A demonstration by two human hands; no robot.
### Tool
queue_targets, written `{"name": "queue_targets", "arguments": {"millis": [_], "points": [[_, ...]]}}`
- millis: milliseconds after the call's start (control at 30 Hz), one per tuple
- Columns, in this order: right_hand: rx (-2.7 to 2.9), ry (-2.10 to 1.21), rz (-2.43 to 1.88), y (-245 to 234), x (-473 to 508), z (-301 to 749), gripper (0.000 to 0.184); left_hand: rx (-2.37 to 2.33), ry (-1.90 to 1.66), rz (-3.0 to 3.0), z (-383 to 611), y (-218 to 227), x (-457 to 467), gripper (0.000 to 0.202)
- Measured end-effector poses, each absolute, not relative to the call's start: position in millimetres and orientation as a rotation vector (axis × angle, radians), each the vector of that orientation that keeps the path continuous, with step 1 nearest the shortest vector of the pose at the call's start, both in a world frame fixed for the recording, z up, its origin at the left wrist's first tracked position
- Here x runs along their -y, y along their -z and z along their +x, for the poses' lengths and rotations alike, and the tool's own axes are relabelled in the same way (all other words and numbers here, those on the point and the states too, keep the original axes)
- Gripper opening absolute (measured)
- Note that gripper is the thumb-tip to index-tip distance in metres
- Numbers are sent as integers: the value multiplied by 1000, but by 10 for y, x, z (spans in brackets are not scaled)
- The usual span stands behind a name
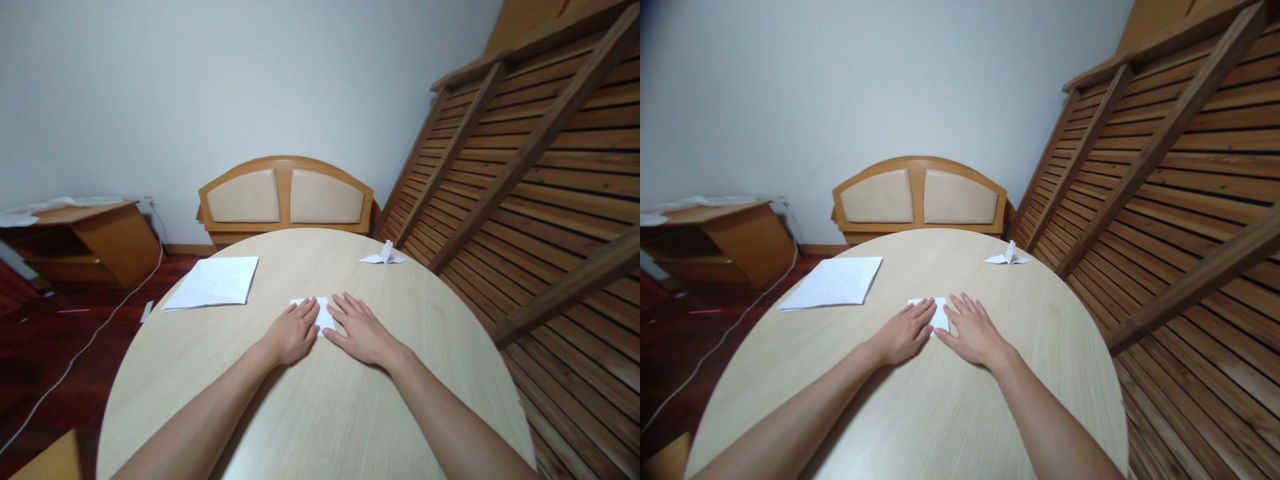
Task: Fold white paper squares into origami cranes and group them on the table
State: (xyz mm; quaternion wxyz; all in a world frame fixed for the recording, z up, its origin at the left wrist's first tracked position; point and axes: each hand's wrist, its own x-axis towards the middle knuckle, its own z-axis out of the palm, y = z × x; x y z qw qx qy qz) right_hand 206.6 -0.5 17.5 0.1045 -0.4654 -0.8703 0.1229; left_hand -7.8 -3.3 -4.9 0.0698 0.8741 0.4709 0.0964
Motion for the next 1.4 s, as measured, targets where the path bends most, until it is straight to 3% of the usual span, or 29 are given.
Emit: {"name": "queue_targets", "arguments": {"millis": [433, 633, 767, 833, 1200, 1400], "points": [[2669, -219, -796, -291, -25, 2159, 12, -1490, -304, 2601, -94, 67, 17, 55], [2512, -320, -773, -306, -43, 2144, 17, -1377, -413, 2615, -165, 85, 28, 64], [2421, -345, -821, -249, -107, 2193, 45, -1273, -503, 2631, -191, 78, 41, 65], [2429, -374, -826, -216, -134, 2218, 50, -1245, -524, 2622, -193, 62, 49, 62], [2369, -483, -811, -90, -195, 2224, 17, -1170, -564, 2556, -183, 2, 55, 53], [2348, -496, -792, -127, -182, 2181, 12, -1180, -622, 2586, -166, -45, 76, 54]]}}
